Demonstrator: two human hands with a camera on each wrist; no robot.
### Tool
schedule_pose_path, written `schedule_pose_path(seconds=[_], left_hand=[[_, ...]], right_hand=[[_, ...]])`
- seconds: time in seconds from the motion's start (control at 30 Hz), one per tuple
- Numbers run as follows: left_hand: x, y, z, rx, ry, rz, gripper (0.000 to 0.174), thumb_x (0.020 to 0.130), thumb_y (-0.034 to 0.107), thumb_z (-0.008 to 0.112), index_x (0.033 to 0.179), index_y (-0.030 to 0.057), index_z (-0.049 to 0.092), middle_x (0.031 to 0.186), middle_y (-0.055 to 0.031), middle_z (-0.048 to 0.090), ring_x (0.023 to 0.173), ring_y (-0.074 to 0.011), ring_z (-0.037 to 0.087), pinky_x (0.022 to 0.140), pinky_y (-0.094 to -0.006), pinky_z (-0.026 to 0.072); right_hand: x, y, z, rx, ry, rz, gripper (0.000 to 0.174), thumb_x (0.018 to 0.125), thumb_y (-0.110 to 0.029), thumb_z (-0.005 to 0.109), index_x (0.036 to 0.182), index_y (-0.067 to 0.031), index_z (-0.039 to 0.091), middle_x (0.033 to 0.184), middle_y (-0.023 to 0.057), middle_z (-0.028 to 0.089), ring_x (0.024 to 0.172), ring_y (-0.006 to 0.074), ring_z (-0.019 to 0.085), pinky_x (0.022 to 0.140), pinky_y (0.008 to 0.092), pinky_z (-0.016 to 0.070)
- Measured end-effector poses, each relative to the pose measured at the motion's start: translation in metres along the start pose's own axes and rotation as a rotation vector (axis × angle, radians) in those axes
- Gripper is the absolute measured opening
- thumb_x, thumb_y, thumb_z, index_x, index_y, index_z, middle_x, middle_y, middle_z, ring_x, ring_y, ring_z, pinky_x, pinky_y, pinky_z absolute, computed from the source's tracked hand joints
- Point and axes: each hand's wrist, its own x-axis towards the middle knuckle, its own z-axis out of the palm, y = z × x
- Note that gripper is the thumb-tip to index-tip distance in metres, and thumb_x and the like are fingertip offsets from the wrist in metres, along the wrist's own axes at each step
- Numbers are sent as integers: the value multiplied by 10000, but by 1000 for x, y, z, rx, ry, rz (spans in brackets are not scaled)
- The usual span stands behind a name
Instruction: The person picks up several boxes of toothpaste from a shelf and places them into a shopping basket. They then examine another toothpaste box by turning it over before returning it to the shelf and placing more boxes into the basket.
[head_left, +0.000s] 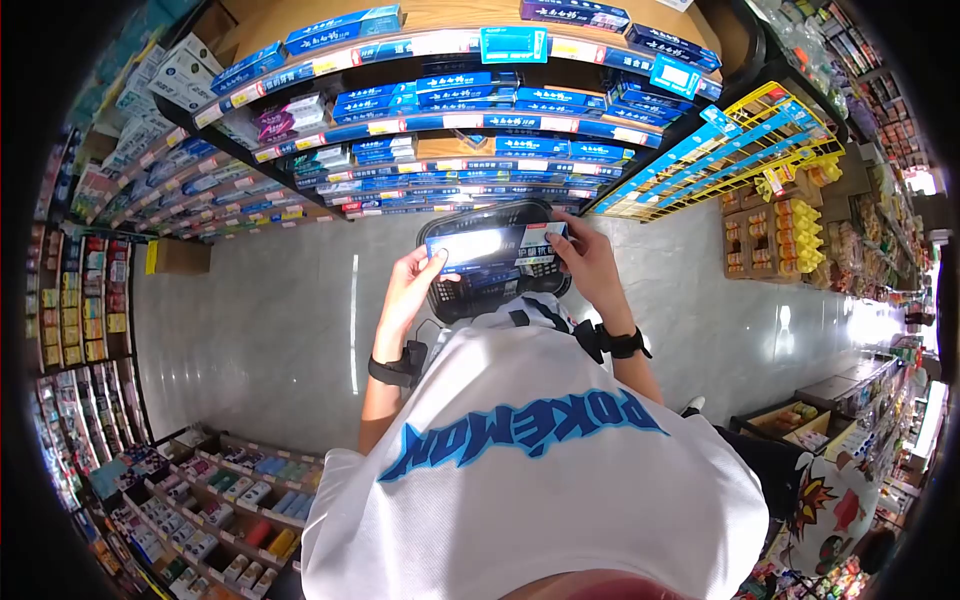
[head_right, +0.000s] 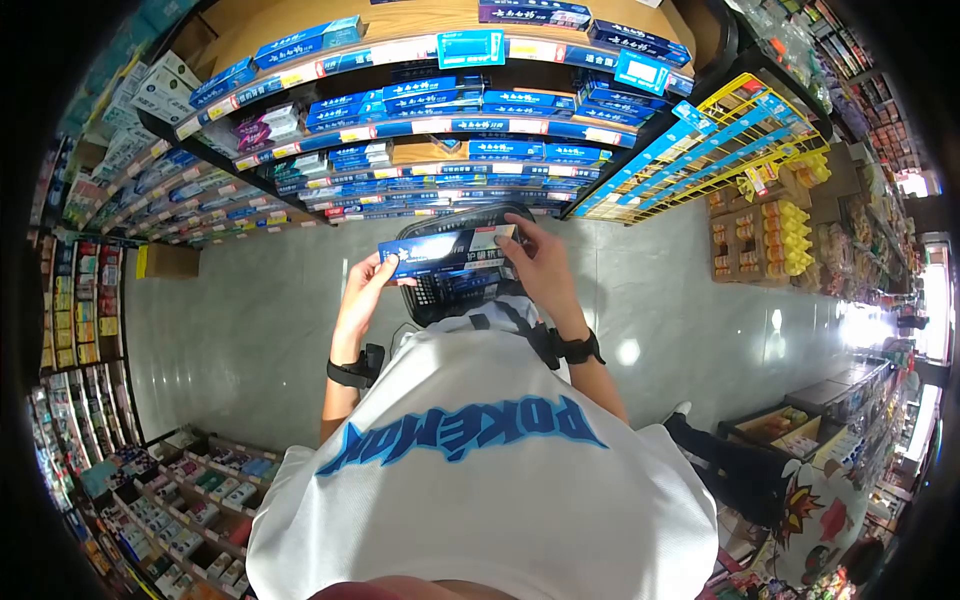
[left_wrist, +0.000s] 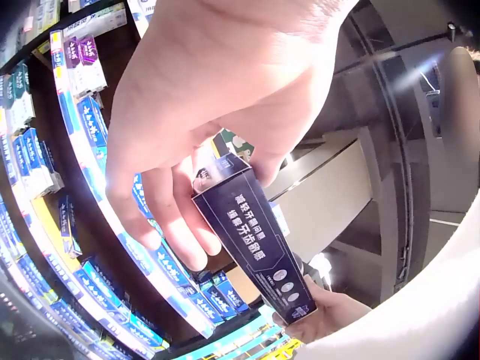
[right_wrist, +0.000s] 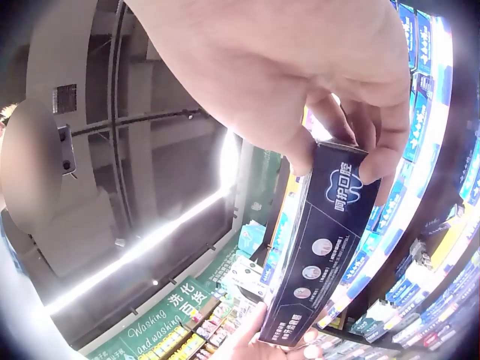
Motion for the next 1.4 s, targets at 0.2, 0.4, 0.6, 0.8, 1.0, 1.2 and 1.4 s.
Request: schedule_pose_path(seconds=[0.2, 0.4, 0.6, 0.8, 1.0, 1.2, 1.4], left_hand=[[8, -2, 4, 36, -17, 10, 370, 1019, 248, 636, 1234, -53, 646, 1048, -83, 739, 856, -135, 704, 829, -288, 564], [16, -13, -3, 9, -38, 4, 366, 1012, 206, 638, 1255, -68, 627, 1083, -105, 737, 861, -154, 716, 815, -279, 565], [14, -9, 0, -4, -38, 6, 356, 1011, 199, 637, 1249, -65, 630, 1062, -104, 740, 845, -147, 708, 801, -271, 556], [15, -18, -4, 37, -35, -5, 346, 1014, 225, 640, 1225, -49, 649, 1002, -84, 747, 829, -130, 706, 764, -255, 534], [11, -12, -2, 87, -26, -1, 389, 1039, 336, 595, 1220, -1, 667, 1016, -73, 746, 850, -148, 724, 831, -287, 560], [6, -14, -2, 43, -1, 3, 388, 1038, 332, 597, 1232, 3, 664, 1039, -73, 741, 852, -148, 723, 845, -294, 564], [3, -16, -5, 5, 28, 23, 352, 1022, 208, 617, 1267, -46, 627, 1093, -92, 724, 876, -141, 700, 841, -297, 575]], right_hand=[[7, 4, -1, -8, 70, -118, 310, 950, -146, 689, 1238, -38, 651, 774, 7, 643, 636, 46, 535, 533, 230, 393], [2, 3, -6, 20, -8, 36, 362, 964, -158, 677, 1298, -33, 613, 867, 25, 657, 691, 59, 561, 566, 234, 452], [-3, 2, -4, 38, 1, 38, 359, 979, -171, 661, 1305, -31, 609, 870, 23, 656, 719, 62, 573, 566, 235, 470], [-2, 3, -4, 16, -17, 49, 379, 978, -165, 658, 1325, -21, 605, 868, 23, 649, 734, 62, 571, 566, 232, 461], [-3, 6, -1, -30, -21, 76, 406, 1001, -196, 627, 1367, -25, 594, 844, 17, 637, 695, 58, 546, 558, 234, 459], [4, 18, -1, -23, -16, 86, 395, 1088, -290, 465, 1344, -33, 622, 845, 3, 626, 667, 62, 549, 588, 241, 511], [7, 6, 4, -62, -44, 104, 400, 1095, -310, 453, 1342, -48, 626, 886, 4, 624, 738, 66, 565, 607, 241, 529]])
